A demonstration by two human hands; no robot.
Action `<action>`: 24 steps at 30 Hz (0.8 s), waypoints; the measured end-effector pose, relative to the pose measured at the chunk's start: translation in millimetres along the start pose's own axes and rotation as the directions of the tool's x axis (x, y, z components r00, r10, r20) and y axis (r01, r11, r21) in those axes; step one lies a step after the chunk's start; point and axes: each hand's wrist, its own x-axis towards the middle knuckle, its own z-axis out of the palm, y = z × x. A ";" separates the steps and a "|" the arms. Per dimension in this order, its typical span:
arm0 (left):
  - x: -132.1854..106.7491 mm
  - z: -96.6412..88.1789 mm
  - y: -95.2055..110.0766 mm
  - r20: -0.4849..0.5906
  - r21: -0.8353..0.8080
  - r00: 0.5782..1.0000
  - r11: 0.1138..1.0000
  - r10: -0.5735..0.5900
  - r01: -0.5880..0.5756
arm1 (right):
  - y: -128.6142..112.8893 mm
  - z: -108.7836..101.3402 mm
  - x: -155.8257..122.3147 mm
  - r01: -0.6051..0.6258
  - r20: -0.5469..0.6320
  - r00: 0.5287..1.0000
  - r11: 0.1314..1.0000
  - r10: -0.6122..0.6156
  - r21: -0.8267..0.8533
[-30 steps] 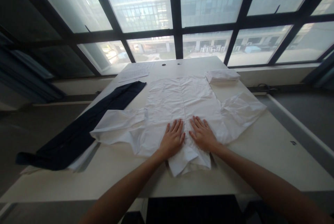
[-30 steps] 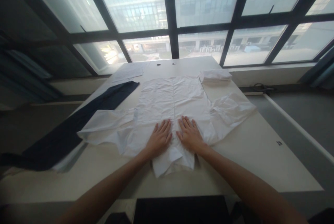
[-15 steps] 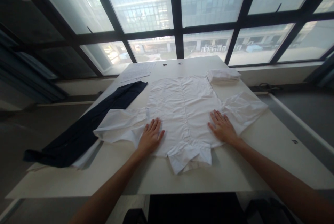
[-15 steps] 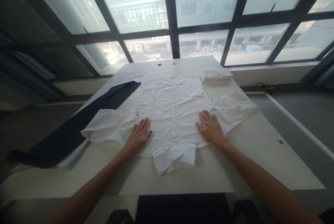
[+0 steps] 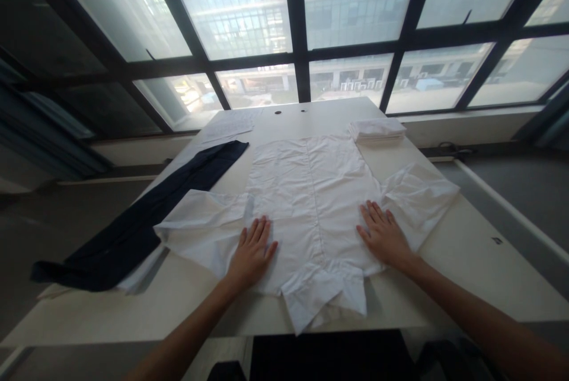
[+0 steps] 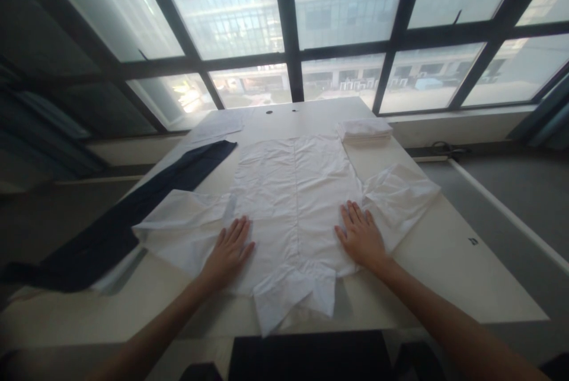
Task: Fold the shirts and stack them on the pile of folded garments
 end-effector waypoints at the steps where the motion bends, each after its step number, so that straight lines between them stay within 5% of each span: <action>1: 4.6 -2.6 1.0 0.005 -0.004 1.000 1.000 -0.004 0.004 | -1.8 -1.9 2.7 -0.007 0.009 1.000 1.000 0.007 0.002; 5: 49.5 -19.5 18.5 -0.035 -0.061 0.999 0.998 0.018 -0.020 | -24.9 -14.5 34.6 0.014 0.013 1.000 0.997 -0.015 0.072; 9: 128.6 -34.5 57.0 -0.033 -0.142 0.999 0.990 0.016 -0.020 | -74.8 -25.9 98.1 0.059 -0.017 0.998 0.977 -0.057 0.203; 12: 180.7 -34.5 79.4 -0.025 -0.137 0.999 0.990 0.039 -0.042 | -108.1 -24.6 144.2 0.131 -0.033 0.991 0.960 -0.127 0.247; 15: 206.8 -23.7 84.3 -0.028 -0.122 0.998 0.991 0.047 -0.051 | -120.9 -13.2 171.5 0.148 -0.009 0.989 0.958 -0.151 0.244; 20: 211.9 0.2 75.0 -0.039 -0.113 0.999 0.993 0.024 -0.028 | -97.1 11.5 186.1 0.150 0.046 0.986 0.969 -0.162 0.198; 24: 212.0 7.8 73.3 -0.044 -0.114 0.999 0.993 0.000 -0.005 | -37.4 21.7 198.2 -0.031 0.086 0.996 0.991 0.020 0.131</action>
